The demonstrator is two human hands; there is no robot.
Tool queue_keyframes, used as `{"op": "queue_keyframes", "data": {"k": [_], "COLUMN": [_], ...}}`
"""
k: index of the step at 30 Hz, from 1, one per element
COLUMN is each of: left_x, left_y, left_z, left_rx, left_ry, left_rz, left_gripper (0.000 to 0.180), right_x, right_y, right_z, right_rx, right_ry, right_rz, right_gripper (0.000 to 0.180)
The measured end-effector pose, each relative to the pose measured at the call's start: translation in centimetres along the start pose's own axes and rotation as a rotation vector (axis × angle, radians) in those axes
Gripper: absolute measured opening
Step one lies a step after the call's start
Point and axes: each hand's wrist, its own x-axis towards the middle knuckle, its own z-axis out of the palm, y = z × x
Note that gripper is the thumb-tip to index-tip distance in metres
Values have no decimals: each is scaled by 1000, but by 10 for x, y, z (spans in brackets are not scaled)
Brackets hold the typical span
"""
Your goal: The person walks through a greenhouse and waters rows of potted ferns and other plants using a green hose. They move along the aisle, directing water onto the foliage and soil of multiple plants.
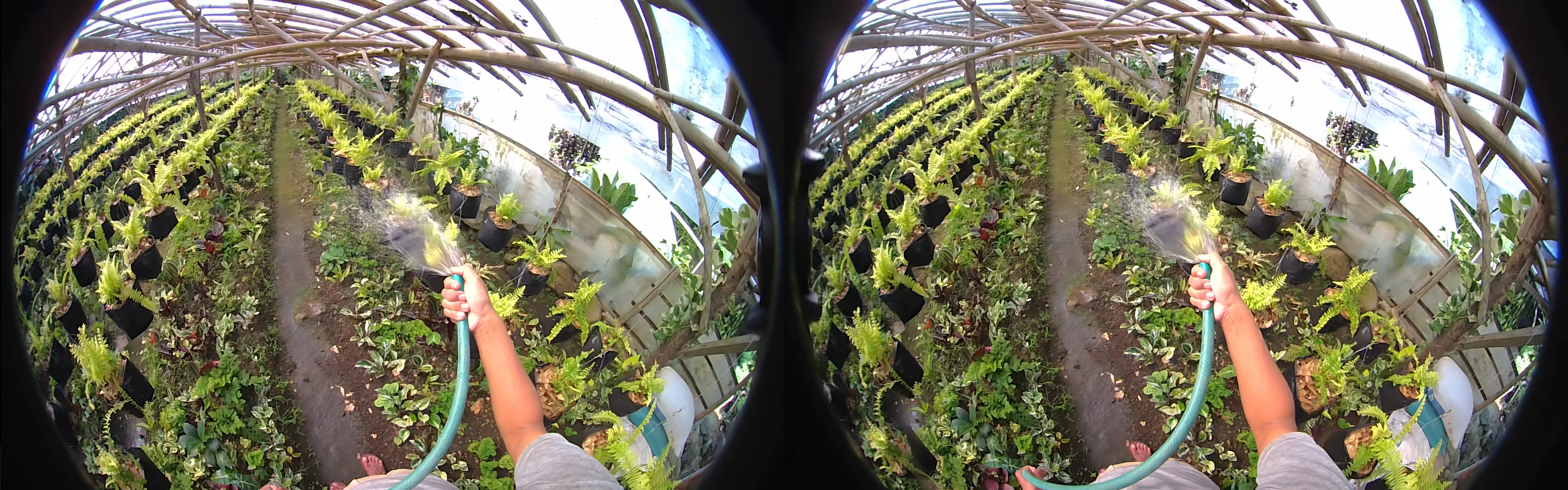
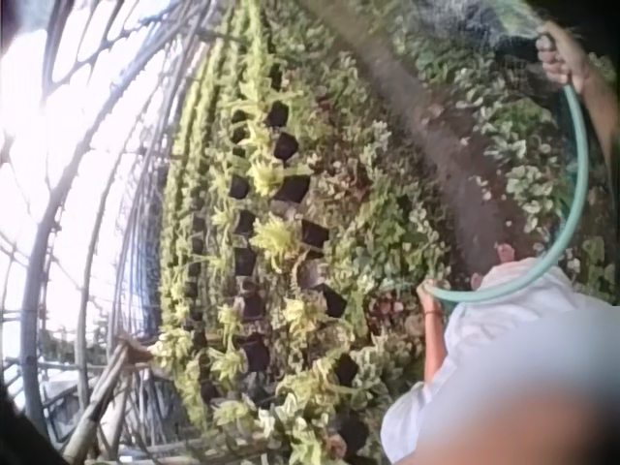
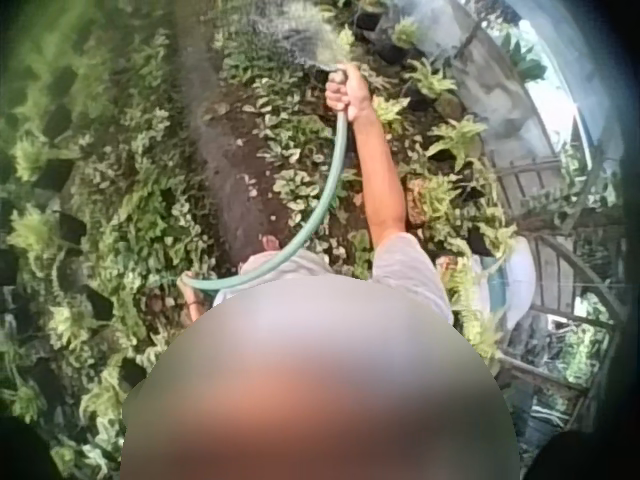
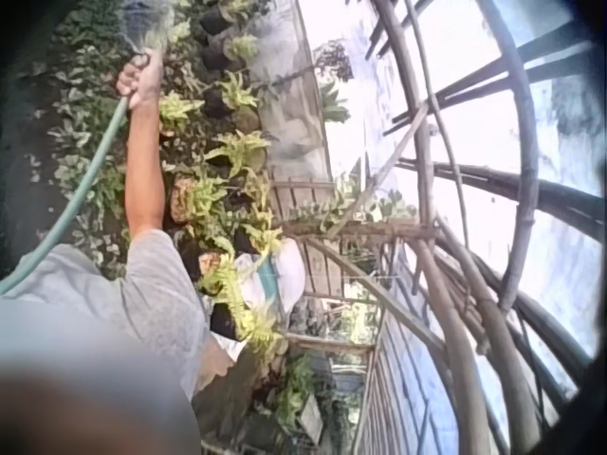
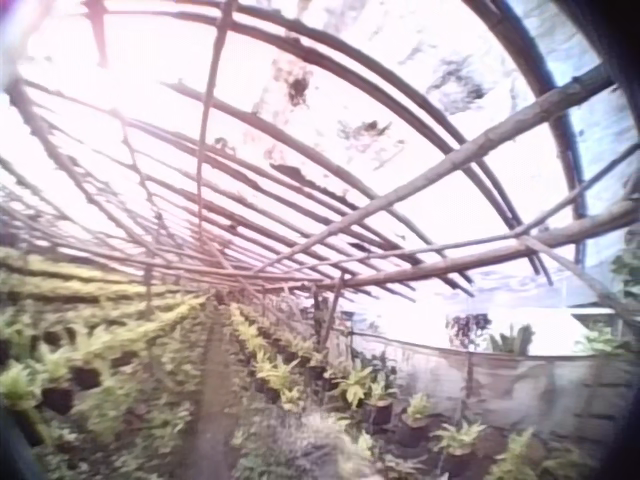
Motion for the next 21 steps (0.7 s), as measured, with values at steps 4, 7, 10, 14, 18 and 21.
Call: {"op": "queue_keyframes", "data": {"k": [4,7,10,14,18,21], "left_x": [10,22,37,43,39,43], "left_y": [-17,-37,-51,-41,-27,-23], "left_z": [-1,-6,-4,9,31,39], "left_rx": [21,17,47,295,212,187], "left_ry": [-9,-30,-71,-214,-174,-201], "left_rz": [-14,-37,-78,-20,7,-55], "left_gripper": [14,16,15,14,7,9], "right_x": [-31,-62,-94,-132,-158,-169], "right_y": [-6,-10,-13,-15,-14,-12], "right_z": [-24,-47,-74,-102,-113,-113], "right_rx": [-10,28,82,73,60,66], "right_ry": [126,239,331,401,471,525], "right_rz": [-70,-123,-172,-232,-282,-306], "right_gripper": [36,37,39,38,37,36]}}
